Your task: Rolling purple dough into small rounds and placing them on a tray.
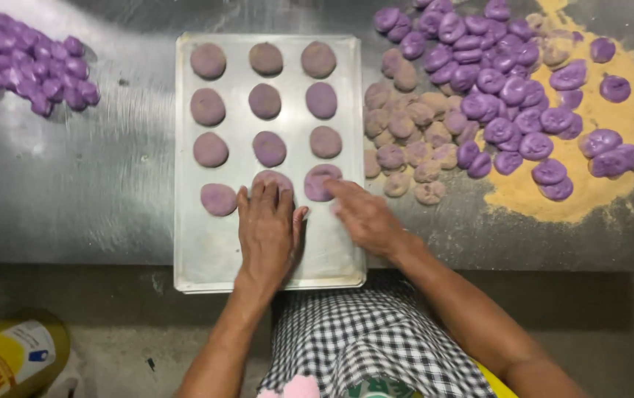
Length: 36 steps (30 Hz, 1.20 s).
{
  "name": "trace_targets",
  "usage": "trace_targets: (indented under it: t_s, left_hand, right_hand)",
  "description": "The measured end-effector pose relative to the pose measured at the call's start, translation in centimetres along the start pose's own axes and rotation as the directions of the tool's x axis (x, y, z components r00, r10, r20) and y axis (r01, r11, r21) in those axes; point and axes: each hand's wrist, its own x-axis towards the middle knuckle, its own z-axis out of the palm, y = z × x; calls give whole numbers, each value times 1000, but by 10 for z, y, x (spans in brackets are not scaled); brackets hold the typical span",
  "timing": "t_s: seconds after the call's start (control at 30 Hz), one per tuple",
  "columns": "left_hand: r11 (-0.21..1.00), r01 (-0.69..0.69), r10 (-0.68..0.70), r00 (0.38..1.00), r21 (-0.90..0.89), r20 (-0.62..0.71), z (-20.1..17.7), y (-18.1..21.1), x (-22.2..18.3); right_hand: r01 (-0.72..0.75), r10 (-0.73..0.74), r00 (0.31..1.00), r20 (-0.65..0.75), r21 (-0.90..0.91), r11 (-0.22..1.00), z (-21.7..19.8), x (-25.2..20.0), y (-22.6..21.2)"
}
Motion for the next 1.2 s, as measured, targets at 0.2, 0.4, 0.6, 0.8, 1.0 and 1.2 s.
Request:
trace_targets:
  t_s: [0.2,0.4,0.6,0.8,1.0,1.2]
  left_hand:
    - [924,83,-103,994,-374,-33,76,124,29]
    - [947,321,-314,933,-12,175,187,163,59]
    - [911,352,-367,930,-215,-31,208,157,59]
    - [-278,439,-479,708,-854,519,178,153,40]
    - [-587,427,-195,750,-688,632,71,115,1]
    - [438,472,-559,810,-765,179,18,-8,-86]
  right_hand:
    - [-509,479,777,-408,39,860,-48,-85,130]
    - [-529,487,805,-339,-36,848,-40,-115,180]
    - [-520,539,821,-190,145,842,-53,-97,144]
    - [-329,616,785,59,883,334,-76,-119,150]
    - [-275,584,786,202,961,38,-88,-125,119]
    - [-386,586,794,161,879,281,-38,-91,0]
